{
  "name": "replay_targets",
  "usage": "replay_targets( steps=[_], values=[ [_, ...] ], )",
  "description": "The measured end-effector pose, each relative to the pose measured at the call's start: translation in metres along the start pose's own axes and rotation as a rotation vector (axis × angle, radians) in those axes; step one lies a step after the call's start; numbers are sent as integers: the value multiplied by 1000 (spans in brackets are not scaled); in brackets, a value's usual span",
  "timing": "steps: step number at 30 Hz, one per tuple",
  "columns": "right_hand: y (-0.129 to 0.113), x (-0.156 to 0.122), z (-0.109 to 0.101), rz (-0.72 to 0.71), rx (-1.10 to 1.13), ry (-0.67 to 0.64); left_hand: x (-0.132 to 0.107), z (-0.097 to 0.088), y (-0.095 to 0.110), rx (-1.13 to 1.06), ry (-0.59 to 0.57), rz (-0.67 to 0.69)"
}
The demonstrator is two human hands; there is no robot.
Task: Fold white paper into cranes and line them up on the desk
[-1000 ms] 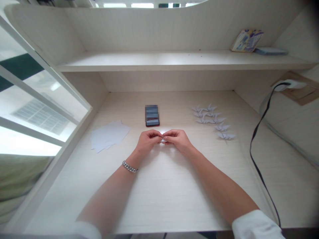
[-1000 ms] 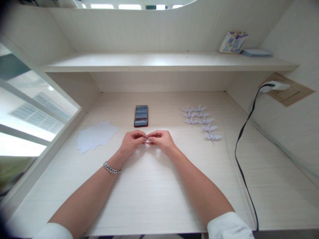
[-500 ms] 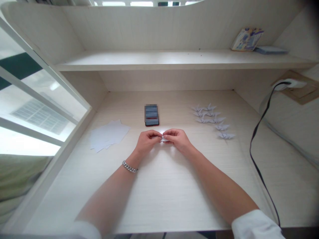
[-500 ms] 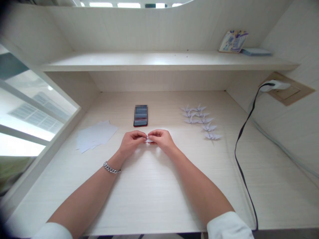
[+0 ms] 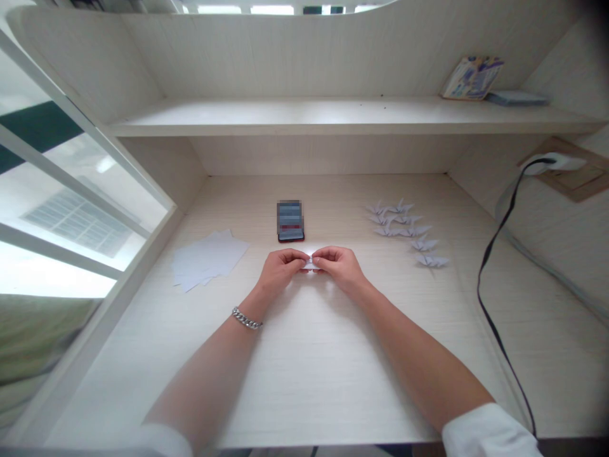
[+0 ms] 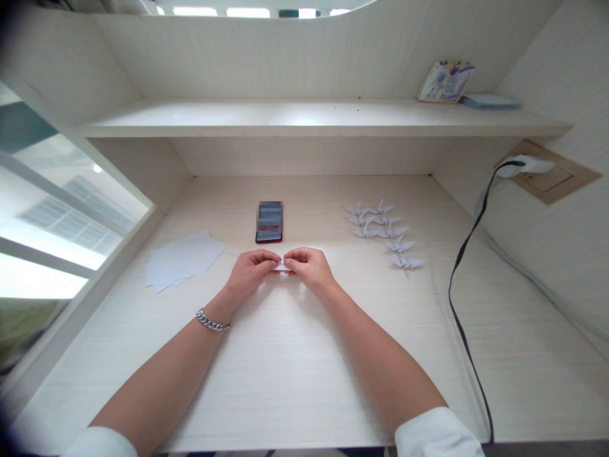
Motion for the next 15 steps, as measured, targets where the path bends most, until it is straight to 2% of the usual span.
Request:
replay_targets(
  steps=[3, 15],
  values=[
    [-1, 0, -1, -17, -42, 20, 0, 0, -1, -34, 10, 3],
    [-4, -2, 2, -91, -115, -44, 1, -1, 0, 135, 9, 82]
  ],
)
Point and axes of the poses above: each hand's wrist, its own x-axis towards the middle knuckle, its own z-axis out of the palm, y = z × x, the point moved 4 cm from there along x, towards the middle knuckle, and after that the axes turned 15 degrees about -x, right-handed, at the moved point
